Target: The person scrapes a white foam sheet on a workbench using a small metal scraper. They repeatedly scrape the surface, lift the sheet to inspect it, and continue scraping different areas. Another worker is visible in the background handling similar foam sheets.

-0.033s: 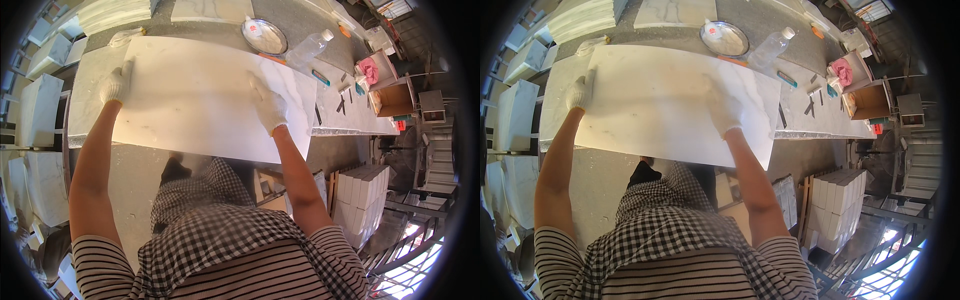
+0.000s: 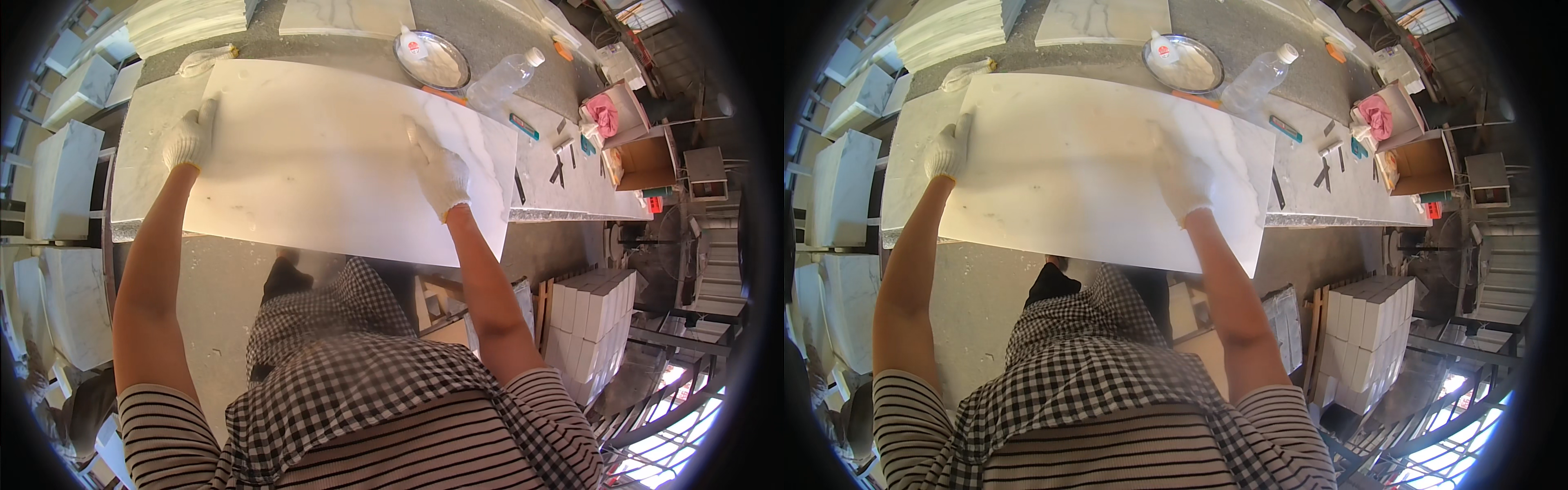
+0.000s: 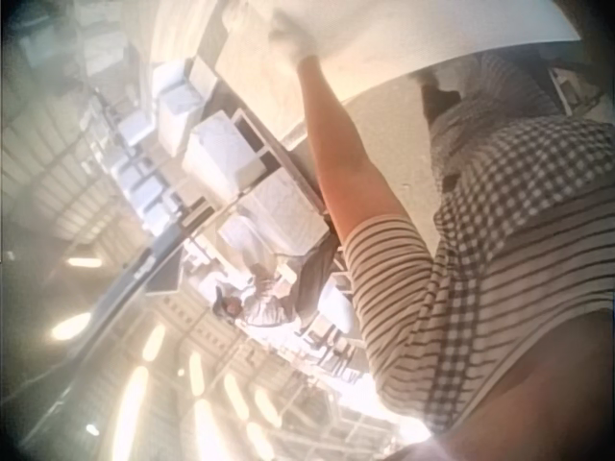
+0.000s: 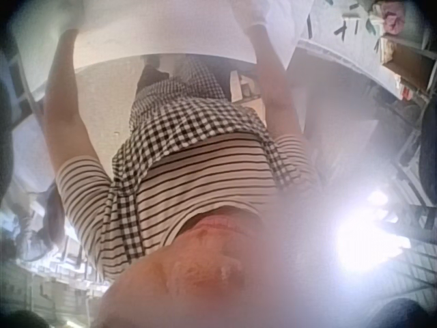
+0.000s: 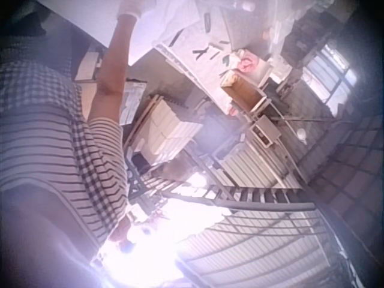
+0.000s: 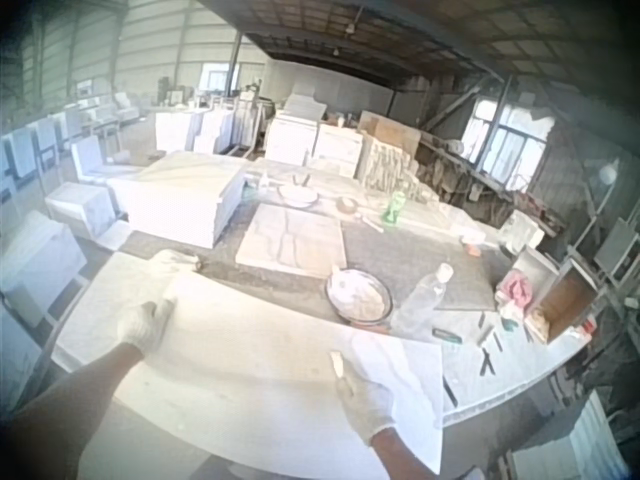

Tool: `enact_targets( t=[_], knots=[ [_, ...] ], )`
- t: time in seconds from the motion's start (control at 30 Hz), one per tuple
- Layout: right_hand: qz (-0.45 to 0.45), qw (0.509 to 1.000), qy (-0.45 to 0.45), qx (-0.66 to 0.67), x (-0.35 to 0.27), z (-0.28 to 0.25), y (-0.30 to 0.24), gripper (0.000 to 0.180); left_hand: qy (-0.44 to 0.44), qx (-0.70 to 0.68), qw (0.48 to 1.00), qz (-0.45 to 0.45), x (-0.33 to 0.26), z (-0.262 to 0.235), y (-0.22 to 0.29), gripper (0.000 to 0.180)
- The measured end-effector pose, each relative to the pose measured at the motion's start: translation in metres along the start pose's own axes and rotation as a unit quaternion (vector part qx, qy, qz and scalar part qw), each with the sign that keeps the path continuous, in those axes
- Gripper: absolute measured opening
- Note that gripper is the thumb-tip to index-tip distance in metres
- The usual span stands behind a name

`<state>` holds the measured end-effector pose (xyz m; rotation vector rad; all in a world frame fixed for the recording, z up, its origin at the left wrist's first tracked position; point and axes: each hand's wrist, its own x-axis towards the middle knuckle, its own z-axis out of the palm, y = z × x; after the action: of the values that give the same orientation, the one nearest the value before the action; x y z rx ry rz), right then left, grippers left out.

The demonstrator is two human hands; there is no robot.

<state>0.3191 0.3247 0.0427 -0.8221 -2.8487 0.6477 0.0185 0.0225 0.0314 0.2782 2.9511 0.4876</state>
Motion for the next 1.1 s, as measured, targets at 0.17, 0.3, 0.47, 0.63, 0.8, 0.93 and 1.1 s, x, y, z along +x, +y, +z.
enact_targets(
  t=[0.17, 0.3, 0.47, 0.63, 0.8, 0.93, 1.1],
  knots=[
    [-0.004, 0.999, 0.035, 0.010, 0.002, 0.005, 0.008, 0.045, 0.006, 0.013, 1.000, 0.000, 0.003, 0.003, -0.002, 0.077],
    [-0.043, 0.997, 0.055, 0.043, -0.002, 0.005, 0.012, 0.045, 0.016, 0.018, 1.000, 0.001, 0.003, 0.004, -0.003, 0.077],
    [-0.038, 0.998, 0.032, 0.041, -0.007, -0.003, 0.007, 0.044, 0.020, 0.008, 1.000, 0.011, 0.001, 0.004, -0.002, 0.076],
    [-0.045, 0.996, 0.003, 0.074, -0.015, -0.012, 0.005, 0.044, 0.019, 0.023, 1.000, 0.005, -0.001, 0.002, 0.000, 0.076],
    [-0.040, 0.999, -0.023, 0.023, -0.020, -0.004, 0.017, 0.044, 0.024, 0.006, 1.000, 0.012, -0.003, 0.001, 0.001, 0.076],
    [-0.128, 0.975, 0.108, 0.146, -0.011, -0.001, 0.024, 0.044, 0.024, 0.011, 1.000, 0.010, -0.003, 0.002, 0.001, 0.076],
    [-0.012, 0.964, 0.078, 0.253, 0.001, -0.021, 0.035, 0.044, -0.006, 0.010, 1.000, 0.000, -0.002, 0.000, 0.001, 0.078]
  ],
)
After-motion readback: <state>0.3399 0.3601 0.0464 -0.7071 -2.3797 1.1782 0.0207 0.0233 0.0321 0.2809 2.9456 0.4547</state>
